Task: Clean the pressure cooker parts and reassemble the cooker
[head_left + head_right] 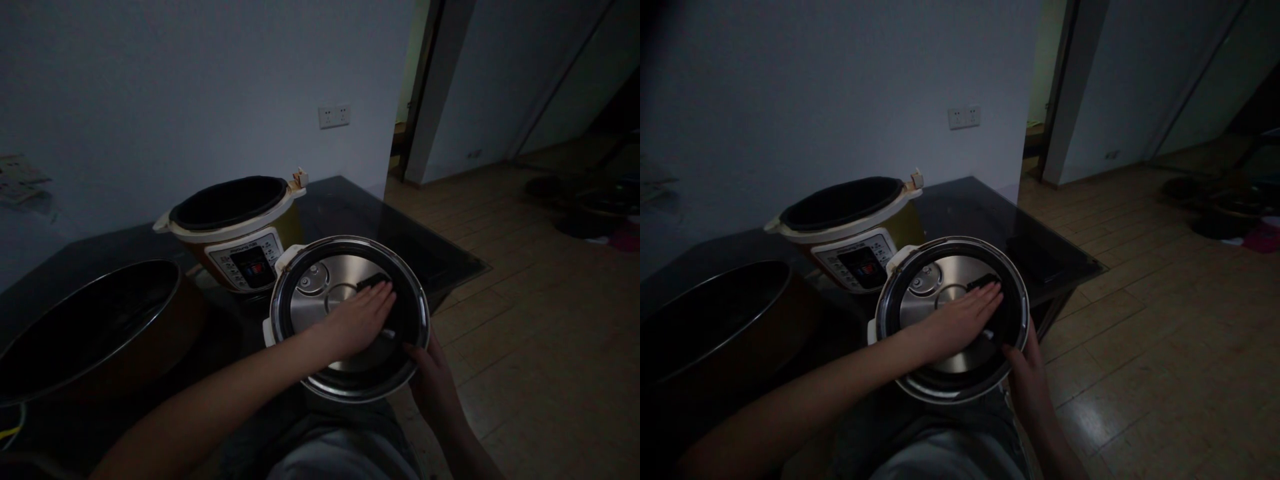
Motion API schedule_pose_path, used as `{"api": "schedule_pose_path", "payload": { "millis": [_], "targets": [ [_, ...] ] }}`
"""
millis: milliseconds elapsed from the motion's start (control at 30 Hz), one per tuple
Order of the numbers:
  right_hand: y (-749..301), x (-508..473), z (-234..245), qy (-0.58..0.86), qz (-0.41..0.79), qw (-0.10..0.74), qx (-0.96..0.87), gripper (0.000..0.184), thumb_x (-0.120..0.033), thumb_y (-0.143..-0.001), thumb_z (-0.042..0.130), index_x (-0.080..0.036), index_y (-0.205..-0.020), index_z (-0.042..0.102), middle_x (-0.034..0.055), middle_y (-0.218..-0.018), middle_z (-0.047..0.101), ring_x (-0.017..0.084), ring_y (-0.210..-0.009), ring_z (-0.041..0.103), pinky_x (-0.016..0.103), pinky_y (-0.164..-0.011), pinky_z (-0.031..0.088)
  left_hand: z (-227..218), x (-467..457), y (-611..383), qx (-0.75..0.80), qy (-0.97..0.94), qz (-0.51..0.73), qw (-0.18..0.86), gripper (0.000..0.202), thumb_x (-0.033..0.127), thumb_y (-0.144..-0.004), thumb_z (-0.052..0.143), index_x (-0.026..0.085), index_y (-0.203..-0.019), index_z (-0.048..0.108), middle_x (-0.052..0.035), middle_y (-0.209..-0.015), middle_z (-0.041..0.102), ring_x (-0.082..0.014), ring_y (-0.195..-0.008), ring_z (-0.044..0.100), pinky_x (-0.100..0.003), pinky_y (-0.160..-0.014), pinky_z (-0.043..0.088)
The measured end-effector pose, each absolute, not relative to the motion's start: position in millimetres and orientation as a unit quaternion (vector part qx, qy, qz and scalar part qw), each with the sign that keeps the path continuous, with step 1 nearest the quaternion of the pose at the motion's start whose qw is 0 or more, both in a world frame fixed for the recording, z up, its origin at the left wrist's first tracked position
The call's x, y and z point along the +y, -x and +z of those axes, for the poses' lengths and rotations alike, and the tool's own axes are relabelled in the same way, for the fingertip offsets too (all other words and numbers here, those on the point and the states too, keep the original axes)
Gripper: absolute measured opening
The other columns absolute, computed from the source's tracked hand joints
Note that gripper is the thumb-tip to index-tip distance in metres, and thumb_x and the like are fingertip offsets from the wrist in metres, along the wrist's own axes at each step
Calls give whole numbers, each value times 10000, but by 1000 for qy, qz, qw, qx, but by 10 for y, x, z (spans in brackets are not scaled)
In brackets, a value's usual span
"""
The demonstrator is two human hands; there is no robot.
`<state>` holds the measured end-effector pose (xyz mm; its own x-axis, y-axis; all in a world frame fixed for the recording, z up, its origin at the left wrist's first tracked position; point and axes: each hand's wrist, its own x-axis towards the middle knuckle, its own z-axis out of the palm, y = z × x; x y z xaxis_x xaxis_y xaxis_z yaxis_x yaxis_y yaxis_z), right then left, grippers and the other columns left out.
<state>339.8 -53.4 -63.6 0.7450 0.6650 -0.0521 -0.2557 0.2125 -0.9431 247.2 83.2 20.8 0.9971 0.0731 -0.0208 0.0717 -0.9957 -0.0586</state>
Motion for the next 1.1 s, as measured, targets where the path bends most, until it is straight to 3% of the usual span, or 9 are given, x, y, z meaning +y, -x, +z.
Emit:
{"api": "schedule_pose_path", "payload": {
  "millis": [233,500,700,800,1000,1100],
  "targets": [
    [-3399,-533,-610,550,315,754,-170,596,-301,-707,702,-301,-1293,599,6,-1246,679,283,-1293,504,432,-1089,378,308,1240,-2287,-136,989,50,-26,652,86,-887,396,-20,-1494,183,-241,-1597,110,-265,-1481,58,-376,-1202,173],
    [-3388,-523,-588,541,331,755,-166,598,-296,-712,692,-315,-1300,589,1,-1229,686,264,-1200,577,406,-1047,414,345,1134,-2067,-175,982,55,-37,662,168,-905,445,-12,-1492,197,-265,-1584,141,-290,-1480,98,-410,-1199,185],
    [-3389,-511,-580,549,322,754,-165,536,-295,-705,685,-307,-1238,628,-3,-1181,701,260,-1193,570,404,-1077,378,433,909,-1986,-123,983,58,-124,703,119,-864,484,-5,-1494,198,-213,-1596,182,-245,-1486,100,-372,-1203,201],
    [-3387,-508,-570,550,328,751,-164,535,-290,-696,682,-307,-1228,630,-5,-1176,699,262,-1185,573,397,-1060,396,461,802,-1948,-64,981,70,-167,645,91,-863,468,25,-1476,277,-186,-1581,254,-210,-1484,139,-358,-1198,229],
    [-3380,-509,-586,541,336,758,-143,583,-284,-673,702,-300,-1249,612,4,-1199,687,273,-1220,551,405,-1056,401,346,836,-2077,-60,993,59,-88,610,103,-890,452,-1,-1467,284,-211,-1588,219,-261,-1487,109,-407,-1206,196],
    [-3392,-510,-594,547,326,758,-141,514,-276,-674,706,-288,-1184,648,4,-1147,703,277,-1201,559,422,-1080,374,326,969,-2188,-104,993,43,-46,641,121,-869,497,-2,-1461,284,-228,-1581,232,-277,-1483,140,-423,-1201,210]
  ]
}}
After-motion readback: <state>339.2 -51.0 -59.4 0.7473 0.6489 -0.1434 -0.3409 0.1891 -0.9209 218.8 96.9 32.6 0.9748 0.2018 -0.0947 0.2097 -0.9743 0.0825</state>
